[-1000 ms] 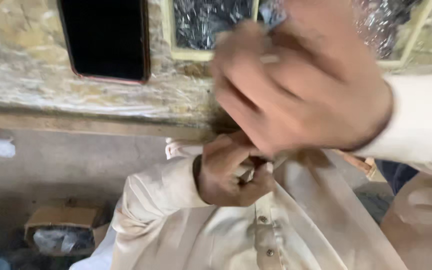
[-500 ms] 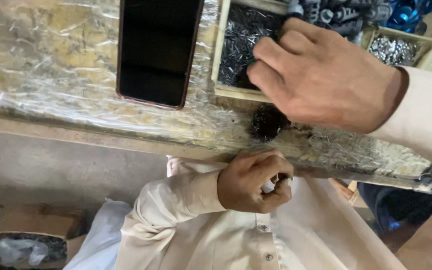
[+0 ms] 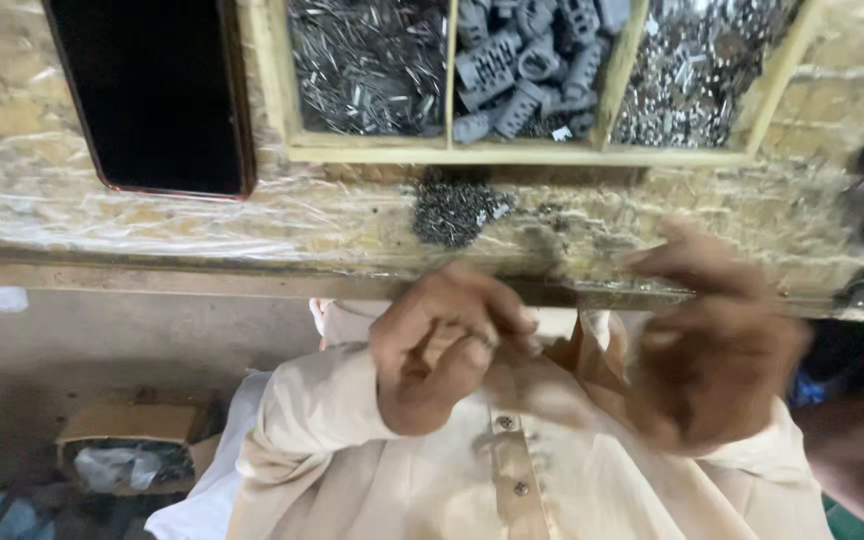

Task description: The person picks a gray plastic wall anchor and a metal screw from compartment trays on the workbench, threads the screw into the anchor by hand, and sets the assembled plug on the bench, repeating this cycle with successive parts.

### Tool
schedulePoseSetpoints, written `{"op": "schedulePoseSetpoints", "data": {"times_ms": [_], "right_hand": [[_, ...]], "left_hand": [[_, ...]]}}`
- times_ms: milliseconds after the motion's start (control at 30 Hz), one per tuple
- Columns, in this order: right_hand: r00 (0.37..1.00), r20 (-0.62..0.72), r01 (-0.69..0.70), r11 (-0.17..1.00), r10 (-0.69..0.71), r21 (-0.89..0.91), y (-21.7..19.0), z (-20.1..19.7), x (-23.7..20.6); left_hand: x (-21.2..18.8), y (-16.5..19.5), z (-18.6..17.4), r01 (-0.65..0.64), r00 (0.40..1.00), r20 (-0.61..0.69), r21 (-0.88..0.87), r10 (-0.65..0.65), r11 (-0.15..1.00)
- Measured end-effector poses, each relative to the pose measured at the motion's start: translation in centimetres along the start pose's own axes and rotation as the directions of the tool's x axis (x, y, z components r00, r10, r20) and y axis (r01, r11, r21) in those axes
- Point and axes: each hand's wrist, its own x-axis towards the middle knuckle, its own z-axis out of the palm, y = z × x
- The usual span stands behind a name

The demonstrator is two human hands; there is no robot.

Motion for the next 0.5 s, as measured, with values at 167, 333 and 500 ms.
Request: {"op": "schedulePoseSetpoints", "data": {"times_ms": [167,333,500], "right_hand": [[0.950,0.258,0.208,0.973,-0.176,-0.104,-0.9,1.9,-0.3],[0.934,0.021,0.354,0.921,-0.356,-0.162,-0.8,4.6,0.1],[0.927,-0.087,0.341,0.916,-0.365,-0.211,0.0,6.0,-2.2]], "left_hand": [[0.5,-1.3,1.3,0.086,0.996,-0.019,0.108,-0.085,0.990],[0.6,-1.2,1.1,0.127,0.992,-0.008,0.061,-0.127,0.990],[-0.1,-1.2,1.0,0.117,0.993,0.002,0.083,-0.118,0.990]]}}
